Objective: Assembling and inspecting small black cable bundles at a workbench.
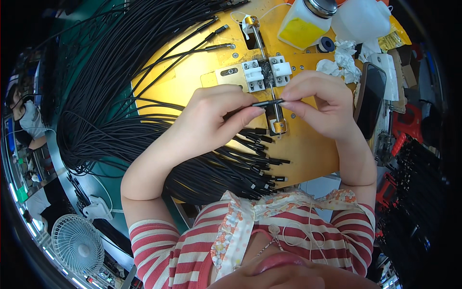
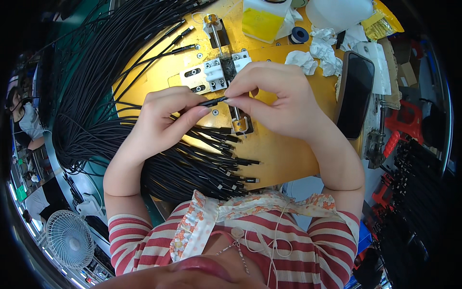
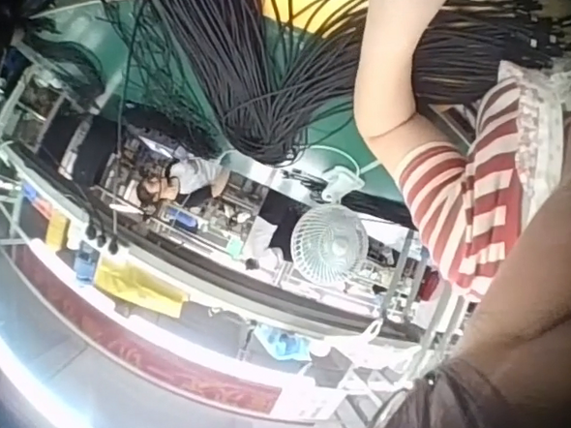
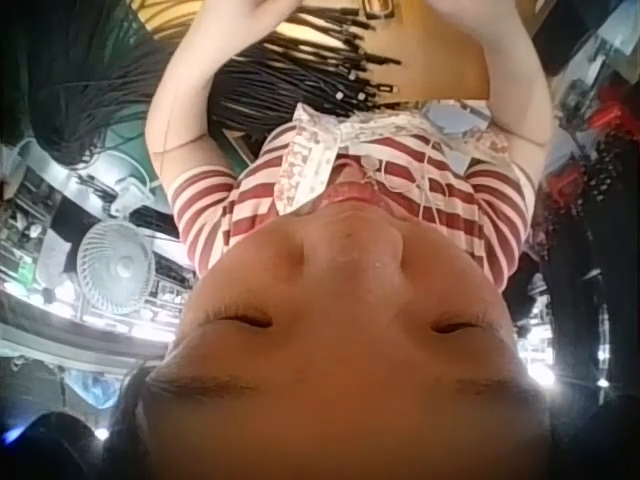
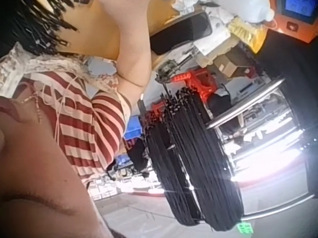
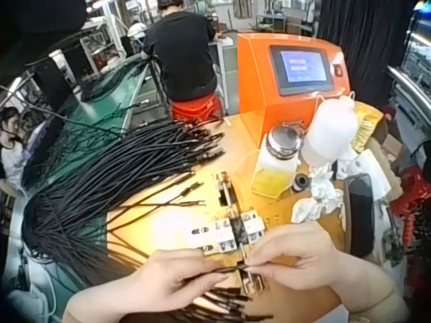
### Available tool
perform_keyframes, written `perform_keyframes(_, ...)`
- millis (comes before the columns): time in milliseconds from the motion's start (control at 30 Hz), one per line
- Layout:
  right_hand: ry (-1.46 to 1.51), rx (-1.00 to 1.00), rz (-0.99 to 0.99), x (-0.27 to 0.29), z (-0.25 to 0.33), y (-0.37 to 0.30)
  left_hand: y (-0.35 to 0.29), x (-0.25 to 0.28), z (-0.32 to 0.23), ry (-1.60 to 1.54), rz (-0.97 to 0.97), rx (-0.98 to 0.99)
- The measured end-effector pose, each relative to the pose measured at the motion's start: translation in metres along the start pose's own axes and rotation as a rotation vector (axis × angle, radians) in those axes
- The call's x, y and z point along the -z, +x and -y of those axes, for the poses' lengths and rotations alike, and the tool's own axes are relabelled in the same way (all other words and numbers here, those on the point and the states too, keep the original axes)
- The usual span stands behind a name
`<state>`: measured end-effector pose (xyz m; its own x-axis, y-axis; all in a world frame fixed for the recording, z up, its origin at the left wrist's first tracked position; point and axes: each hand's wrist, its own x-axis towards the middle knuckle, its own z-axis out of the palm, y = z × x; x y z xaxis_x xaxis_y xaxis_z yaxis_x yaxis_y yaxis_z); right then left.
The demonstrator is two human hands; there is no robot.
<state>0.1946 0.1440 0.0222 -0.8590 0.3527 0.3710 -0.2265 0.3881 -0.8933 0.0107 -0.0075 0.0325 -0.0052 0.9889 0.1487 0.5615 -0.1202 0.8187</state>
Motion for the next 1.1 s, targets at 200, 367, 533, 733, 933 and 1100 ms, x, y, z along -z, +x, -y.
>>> perform_keyframes(200, 0.256, -0.175, -0.048, -0.009, -0.004, -0.002, -0.005, -0.008, 0.009, 0.149, -0.207, -0.259)
perform_keyframes(367, -0.127, -0.005, -0.029, -0.004, -0.019, 0.004, 0.006, -0.012, 0.027, 0.368, -0.238, -0.269)
perform_keyframes(533, -0.474, -0.049, -0.108, -0.006, -0.037, 0.005, 0.006, -0.014, 0.029, 0.646, -0.145, -0.202)
perform_keyframes(733, -0.519, -0.063, -0.108, -0.007, -0.037, 0.005, 0.006, -0.015, 0.032, 0.705, -0.107, -0.206)
perform_keyframes(933, -0.623, 0.002, -0.079, -0.007, -0.033, 0.003, 0.006, -0.015, 0.034, 0.712, -0.097, -0.215)
perform_keyframes(1100, -0.708, 0.047, -0.063, -0.006, -0.03, 0.002, 0.005, -0.015, 0.036, 0.711, -0.096, -0.22)
